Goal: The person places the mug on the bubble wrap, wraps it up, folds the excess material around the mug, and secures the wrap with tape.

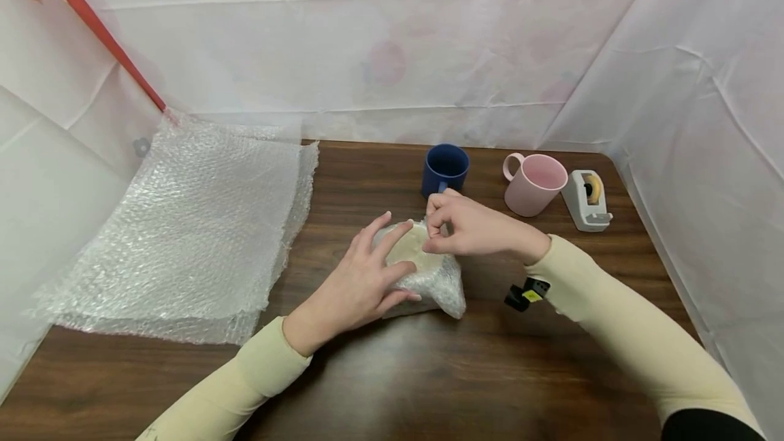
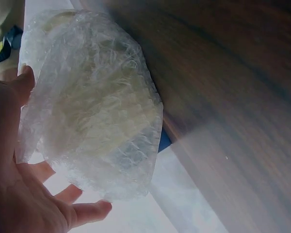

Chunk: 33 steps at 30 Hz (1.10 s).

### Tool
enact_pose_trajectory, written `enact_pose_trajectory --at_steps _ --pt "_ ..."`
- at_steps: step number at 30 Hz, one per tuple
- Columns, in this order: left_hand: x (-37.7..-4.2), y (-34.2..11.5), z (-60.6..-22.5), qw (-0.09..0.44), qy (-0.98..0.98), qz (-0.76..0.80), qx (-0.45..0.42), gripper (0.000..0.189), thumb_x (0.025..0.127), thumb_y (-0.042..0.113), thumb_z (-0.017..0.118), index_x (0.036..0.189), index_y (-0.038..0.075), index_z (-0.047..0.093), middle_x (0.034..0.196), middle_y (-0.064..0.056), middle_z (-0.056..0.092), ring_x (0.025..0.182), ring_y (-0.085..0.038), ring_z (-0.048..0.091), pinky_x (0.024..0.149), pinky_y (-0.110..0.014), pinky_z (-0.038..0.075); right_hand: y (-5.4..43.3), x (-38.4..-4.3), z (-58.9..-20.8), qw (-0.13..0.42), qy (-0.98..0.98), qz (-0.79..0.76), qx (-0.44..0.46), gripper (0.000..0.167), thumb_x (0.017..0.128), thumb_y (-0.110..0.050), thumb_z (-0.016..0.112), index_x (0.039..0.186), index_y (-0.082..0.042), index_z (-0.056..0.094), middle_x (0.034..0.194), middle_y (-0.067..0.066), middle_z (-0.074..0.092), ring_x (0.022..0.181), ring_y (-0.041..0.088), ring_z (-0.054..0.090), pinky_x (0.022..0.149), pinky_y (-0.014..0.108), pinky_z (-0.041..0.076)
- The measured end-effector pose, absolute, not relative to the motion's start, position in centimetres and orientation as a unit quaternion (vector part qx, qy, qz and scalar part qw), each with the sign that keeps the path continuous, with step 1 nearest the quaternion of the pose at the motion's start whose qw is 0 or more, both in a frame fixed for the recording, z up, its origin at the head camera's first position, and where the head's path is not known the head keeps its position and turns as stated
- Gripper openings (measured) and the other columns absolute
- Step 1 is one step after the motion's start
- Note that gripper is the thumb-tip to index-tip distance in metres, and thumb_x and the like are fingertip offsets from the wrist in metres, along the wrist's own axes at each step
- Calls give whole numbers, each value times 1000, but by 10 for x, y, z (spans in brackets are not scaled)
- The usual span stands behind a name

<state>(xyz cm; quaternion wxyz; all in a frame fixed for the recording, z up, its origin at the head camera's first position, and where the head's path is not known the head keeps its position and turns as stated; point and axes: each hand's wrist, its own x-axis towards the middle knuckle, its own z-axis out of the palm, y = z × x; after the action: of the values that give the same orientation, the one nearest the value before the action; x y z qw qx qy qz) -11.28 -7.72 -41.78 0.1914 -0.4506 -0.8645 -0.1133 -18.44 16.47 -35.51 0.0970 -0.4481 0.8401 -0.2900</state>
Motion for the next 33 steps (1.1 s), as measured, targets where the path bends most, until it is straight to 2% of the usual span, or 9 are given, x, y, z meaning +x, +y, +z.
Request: enact_pose_trajectory --at_steps 5,10,12,14,17,19,23,29,33 --pt "-113 -77 -420 190 -865 -112 -450 36 92 52 65 108 19 70 153 -21 35 146 -46 17 110 -62 29 146 -188 -351 157 875 -187 -418 40 88 -26 72 55 -20 49 77 3 45 77 23 37 68 33 29" --pt "-112 -78 -420 190 -868 -110 -445 37 93 52 64 108 20 69 153 -20 35 146 -45 18 103 -64 36 131 -184 -351 157 916 -73 -362 39 83 -30 76 54 -21 51 77 0 47 80 24 39 66 35 26" --pt "-112 -78 -420 191 -868 -110 -445 36 92 52 64 108 20 69 154 -19 35 146 -44 18 102 -64 36 125 -181 -351 146 925 -36 -348 30 79 -31 79 59 -21 59 80 0 50 83 25 40 68 37 28" --pt "-113 -78 -420 193 -867 -112 -445 36 92 52 65 108 20 70 154 -20 34 145 -45 20 102 -63 37 121 -177 -351 129 930 2 -343 19 76 -33 82 70 -20 69 85 0 53 87 25 41 70 39 31" --pt "-113 -78 -421 194 -867 -117 -444 35 92 52 66 108 21 70 154 -22 33 144 -46 21 106 -61 34 118 -174 -350 105 933 34 -344 24 73 -36 85 86 -19 75 91 2 54 89 26 41 73 41 35" --pt "-112 -78 -421 192 -868 -121 -442 35 91 51 66 109 22 71 153 -24 33 144 -47 22 108 -61 32 119 -173 -350 96 932 37 -347 27 72 -36 87 86 -18 74 90 2 53 88 25 42 72 40 37" --pt "-112 -77 -422 186 -870 -126 -439 35 91 51 67 111 23 72 152 -24 35 143 -48 23 109 -61 31 123 -174 -351 101 932 -4 -347 28 71 -31 88 72 -20 63 85 1 50 83 24 44 66 36 41" --pt "-113 -78 -421 177 -875 -126 -433 36 91 52 66 113 24 71 153 -21 35 142 -46 25 102 -64 38 130 -179 -351 98 935 -87 -331 34 71 -24 90 83 -13 59 84 3 49 77 23 48 58 34 44" --pt "-114 -78 -421 177 -874 -126 -434 35 92 52 66 112 24 71 152 -20 36 139 -46 31 98 -64 40 132 -180 -352 86 933 -108 -333 33 73 -24 89 82 -13 59 82 2 49 74 21 48 59 33 43"
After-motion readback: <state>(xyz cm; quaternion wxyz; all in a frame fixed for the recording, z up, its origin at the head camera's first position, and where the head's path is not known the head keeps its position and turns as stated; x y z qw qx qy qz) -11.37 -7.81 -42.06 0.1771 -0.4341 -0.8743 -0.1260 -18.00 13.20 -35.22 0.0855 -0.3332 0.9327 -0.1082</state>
